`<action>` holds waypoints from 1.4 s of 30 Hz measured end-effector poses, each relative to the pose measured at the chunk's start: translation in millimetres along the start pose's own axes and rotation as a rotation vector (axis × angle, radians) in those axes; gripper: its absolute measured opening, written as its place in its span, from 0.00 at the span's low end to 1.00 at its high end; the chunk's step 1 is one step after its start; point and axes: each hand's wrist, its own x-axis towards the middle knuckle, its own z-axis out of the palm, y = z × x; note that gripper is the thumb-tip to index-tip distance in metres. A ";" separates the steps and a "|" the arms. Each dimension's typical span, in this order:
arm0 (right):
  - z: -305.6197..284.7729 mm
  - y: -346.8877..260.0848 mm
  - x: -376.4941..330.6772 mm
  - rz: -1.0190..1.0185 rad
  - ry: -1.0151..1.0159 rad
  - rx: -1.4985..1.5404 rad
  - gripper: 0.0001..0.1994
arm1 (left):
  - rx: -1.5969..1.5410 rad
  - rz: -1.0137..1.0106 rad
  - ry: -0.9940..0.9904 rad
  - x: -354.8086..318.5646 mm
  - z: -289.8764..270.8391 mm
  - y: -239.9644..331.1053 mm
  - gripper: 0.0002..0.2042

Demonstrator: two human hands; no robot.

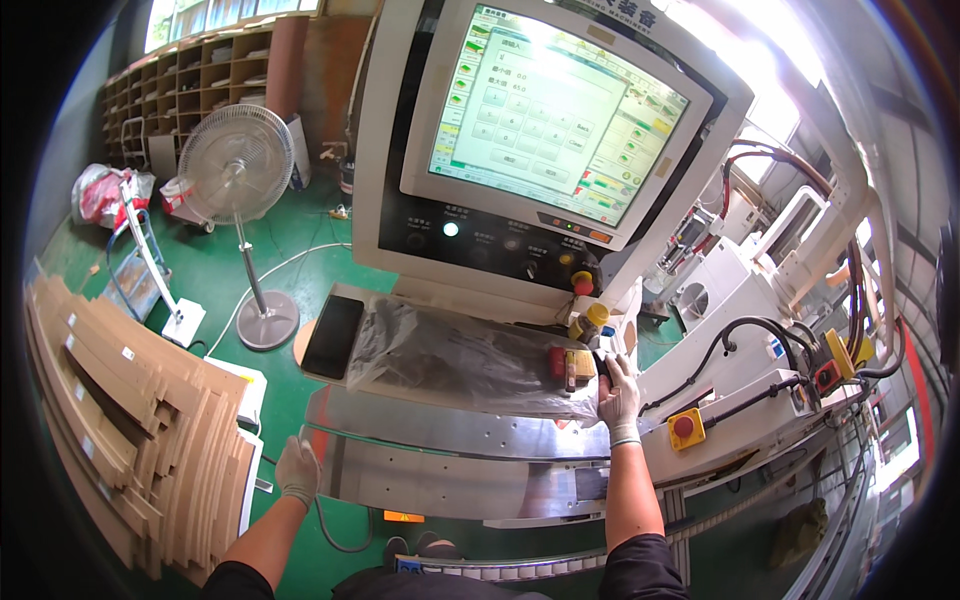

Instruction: The person measures the thickness of wood panels using a dial caliper, operates a machine console to enter data or settings, and then places smaller wood panels onto a conveyor belt.

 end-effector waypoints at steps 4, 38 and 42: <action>-1.1 -1.4 1.2 -0.007 -0.012 0.034 0.22 | -0.032 -0.014 -0.014 -1.5 -5.0 4.2 0.16; -3.0 11.4 -0.9 0.017 -0.004 0.108 0.23 | 0.101 0.012 0.067 1.4 15.2 -11.9 0.16; -1.1 6.6 0.0 0.029 -0.011 0.096 0.23 | 0.129 -0.003 0.060 3.9 16.7 -17.0 0.16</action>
